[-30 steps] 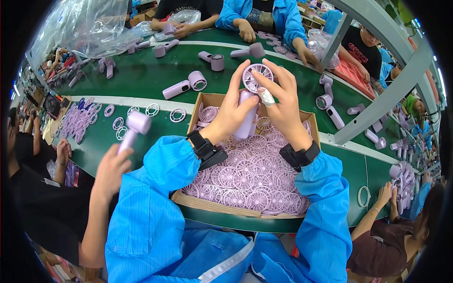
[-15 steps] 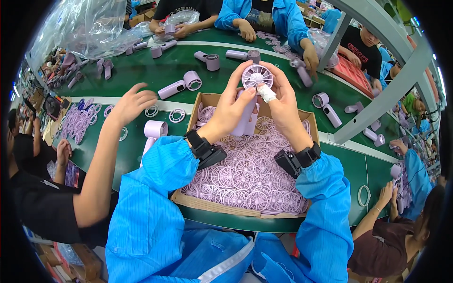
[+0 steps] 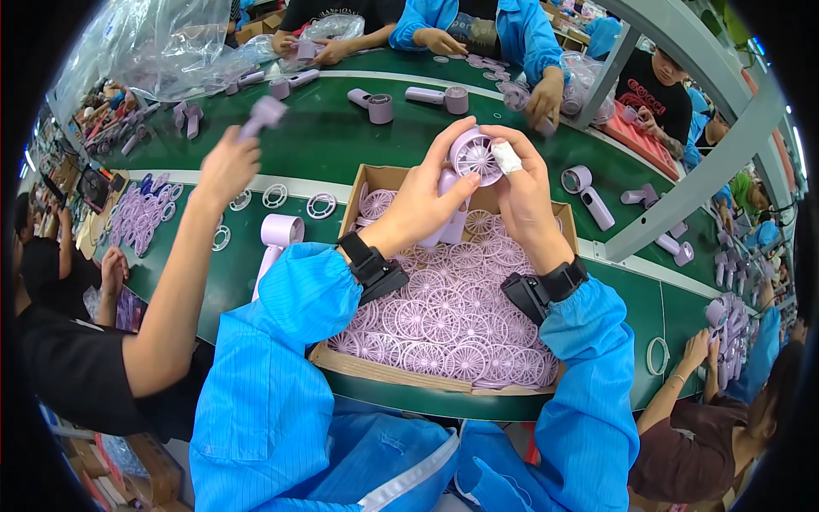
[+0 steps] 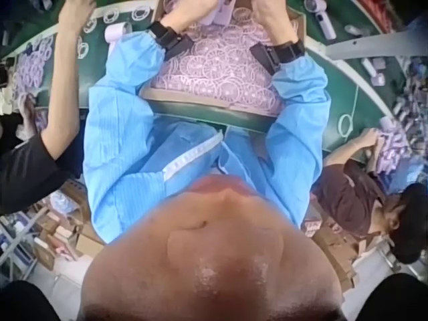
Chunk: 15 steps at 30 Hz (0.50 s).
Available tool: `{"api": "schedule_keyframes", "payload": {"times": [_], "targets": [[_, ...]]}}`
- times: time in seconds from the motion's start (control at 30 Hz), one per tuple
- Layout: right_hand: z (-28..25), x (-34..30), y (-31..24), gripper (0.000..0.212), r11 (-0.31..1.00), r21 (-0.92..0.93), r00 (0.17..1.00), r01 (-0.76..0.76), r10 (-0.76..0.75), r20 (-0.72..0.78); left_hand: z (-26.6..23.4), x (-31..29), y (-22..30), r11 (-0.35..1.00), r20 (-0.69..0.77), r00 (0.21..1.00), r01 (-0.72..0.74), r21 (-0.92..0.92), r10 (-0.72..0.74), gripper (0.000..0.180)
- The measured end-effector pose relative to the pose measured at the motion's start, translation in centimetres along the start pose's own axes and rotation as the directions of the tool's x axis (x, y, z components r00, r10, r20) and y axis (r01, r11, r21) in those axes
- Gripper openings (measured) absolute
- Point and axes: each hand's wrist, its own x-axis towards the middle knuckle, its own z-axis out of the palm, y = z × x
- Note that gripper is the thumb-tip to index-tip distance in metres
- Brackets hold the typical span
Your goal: The person assembles handheld fans by picking up a fan body and a fan cover from a box and pressing them together. The person then sets the assembled fan on the table and repeats the process.
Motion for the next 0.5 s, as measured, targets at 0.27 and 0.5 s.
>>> {"api": "schedule_keyframes", "payload": {"times": [0.27,0.5], "targets": [[0.9,-0.1,0.8,0.033,0.954,-0.273,0.991,0.123,-0.131,-0.013,-0.3,0.0,0.1,0.993,0.014,0.997,0.077,-0.089,-0.076,0.061],[1.3,-0.7,0.5,0.038,0.943,-0.311,0.992,0.116,-0.127,-0.016,0.2,0.2,0.0,0.974,0.022,0.997,0.079,-0.214,-0.076,0.059]]}}
